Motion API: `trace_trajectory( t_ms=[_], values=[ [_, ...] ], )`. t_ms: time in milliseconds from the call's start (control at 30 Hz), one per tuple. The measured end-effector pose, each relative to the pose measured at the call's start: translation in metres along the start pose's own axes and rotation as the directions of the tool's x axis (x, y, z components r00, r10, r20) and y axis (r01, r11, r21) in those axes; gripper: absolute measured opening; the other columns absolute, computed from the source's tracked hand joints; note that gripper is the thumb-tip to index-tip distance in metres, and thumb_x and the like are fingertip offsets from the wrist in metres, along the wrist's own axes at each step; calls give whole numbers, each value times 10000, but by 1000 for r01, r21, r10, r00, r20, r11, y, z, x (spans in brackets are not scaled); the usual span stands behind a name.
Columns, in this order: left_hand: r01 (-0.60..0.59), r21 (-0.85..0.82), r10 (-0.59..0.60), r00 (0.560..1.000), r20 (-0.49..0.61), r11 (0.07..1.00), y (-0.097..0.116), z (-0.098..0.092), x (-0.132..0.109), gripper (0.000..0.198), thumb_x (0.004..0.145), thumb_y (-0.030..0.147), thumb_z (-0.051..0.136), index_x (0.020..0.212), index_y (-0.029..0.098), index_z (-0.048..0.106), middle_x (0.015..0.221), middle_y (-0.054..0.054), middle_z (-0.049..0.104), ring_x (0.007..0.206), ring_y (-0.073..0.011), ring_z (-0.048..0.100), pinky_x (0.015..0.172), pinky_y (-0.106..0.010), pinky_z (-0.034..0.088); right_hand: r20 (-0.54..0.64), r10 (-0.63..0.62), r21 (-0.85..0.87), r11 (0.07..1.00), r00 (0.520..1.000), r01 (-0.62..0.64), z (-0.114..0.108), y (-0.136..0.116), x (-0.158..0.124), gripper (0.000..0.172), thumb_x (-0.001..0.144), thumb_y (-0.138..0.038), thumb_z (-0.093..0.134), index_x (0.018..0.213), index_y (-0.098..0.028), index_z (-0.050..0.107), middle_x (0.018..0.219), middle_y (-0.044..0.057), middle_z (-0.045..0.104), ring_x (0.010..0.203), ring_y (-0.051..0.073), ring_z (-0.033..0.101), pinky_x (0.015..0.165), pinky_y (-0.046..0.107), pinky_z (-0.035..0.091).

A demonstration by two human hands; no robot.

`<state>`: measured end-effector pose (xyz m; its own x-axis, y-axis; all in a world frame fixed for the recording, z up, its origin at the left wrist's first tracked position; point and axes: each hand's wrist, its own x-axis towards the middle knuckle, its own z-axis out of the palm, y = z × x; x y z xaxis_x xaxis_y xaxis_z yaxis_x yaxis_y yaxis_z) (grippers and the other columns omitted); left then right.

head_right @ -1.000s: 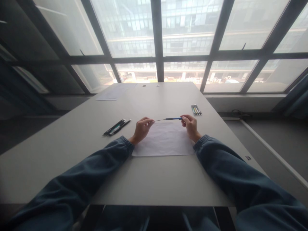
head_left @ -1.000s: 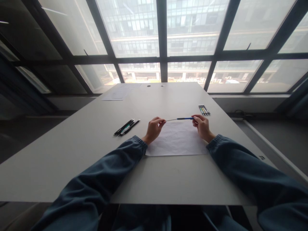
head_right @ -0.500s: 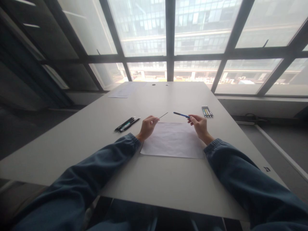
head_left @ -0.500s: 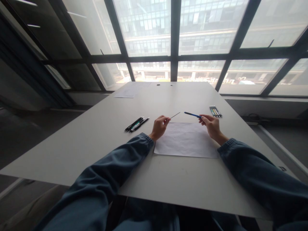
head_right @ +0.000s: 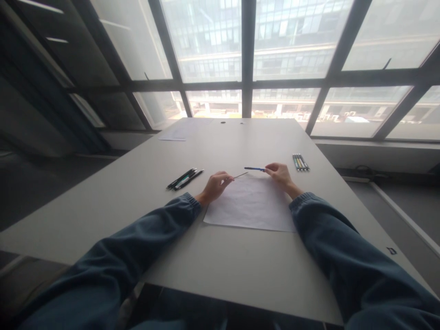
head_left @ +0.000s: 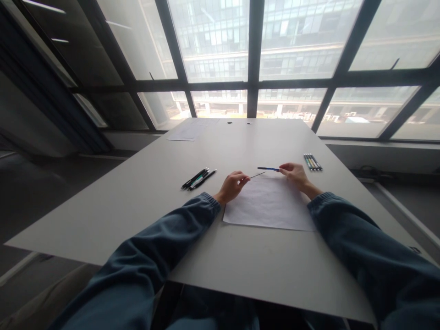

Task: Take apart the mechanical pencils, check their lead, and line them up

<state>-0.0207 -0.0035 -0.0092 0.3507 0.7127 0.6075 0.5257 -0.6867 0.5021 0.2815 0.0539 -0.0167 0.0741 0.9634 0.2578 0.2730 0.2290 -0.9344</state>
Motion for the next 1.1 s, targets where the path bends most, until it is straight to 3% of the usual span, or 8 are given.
trace_trajectory(
  t_ms=[200,367,500,600,700,833,967,1100],
  values=[
    [-8,-15,8,1000,19,1000,-1,1,-1,256,988,353,590,877,184,747,837,-52,690,761,-154,592,707,-285,482,89,-92,-149,983,992,105,0,5,4,338,670,-458,830,815,-158,776,766,89,766,688,198,666,675,327,524],
    [-22,-24,23,998,50,999,2,0,0,254,985,361,593,880,190,749,850,-53,698,764,-154,598,711,-286,491,104,-219,-406,881,970,243,-2,8,7,155,724,-342,773,760,-194,800,734,56,728,642,172,577,640,306,458],
    [-25,-23,27,998,59,999,3,0,2,254,980,378,601,886,195,749,851,-52,702,755,-156,598,717,-292,497,152,-189,-481,843,970,240,-3,10,6,101,741,-277,751,779,-202,807,749,50,714,657,173,586,665,305,454],
    [-36,-14,37,997,62,999,3,-1,2,261,979,389,600,892,194,749,850,-52,699,753,-156,596,719,-294,500,158,-210,-471,843,965,260,-3,9,4,149,748,-279,758,865,-198,800,803,54,721,698,182,609,723,320,480],
    [-57,-6,58,996,66,998,3,-1,3,234,973,372,613,894,196,747,855,-47,701,749,-154,593,723,-293,499,89,-332,-430,838,939,337,-2,3,1,183,837,-337,695,902,-192,785,870,79,729,792,212,634,816,364,496],
    [-81,13,80,995,63,997,3,-2,5,184,955,335,645,874,201,742,846,-42,698,759,-158,596,730,-294,495,35,-370,-262,893,928,366,2,-17,-13,346,981,-427,518,968,-183,763,942,98,745,843,214,666,734,330,497],
    [-94,41,91,994,61,995,4,-2,5,143,932,317,679,870,203,740,834,-35,694,781,-166,599,751,-303,496,217,-425,-246,848,879,470,13,-40,-40,396,1016,-472,471,990,-200,758,969,97,739,851,207,653,722,320,492],
    [-104,55,101,993,56,993,7,-3,5,112,906,306,712,867,205,737,821,-31,686,786,-169,603,758,-308,501,368,-484,-349,720,794,600,25,-48,-61,248,987,-385,573,978,-220,758,908,84,726,839,218,631,794,350,476]
  ],
)
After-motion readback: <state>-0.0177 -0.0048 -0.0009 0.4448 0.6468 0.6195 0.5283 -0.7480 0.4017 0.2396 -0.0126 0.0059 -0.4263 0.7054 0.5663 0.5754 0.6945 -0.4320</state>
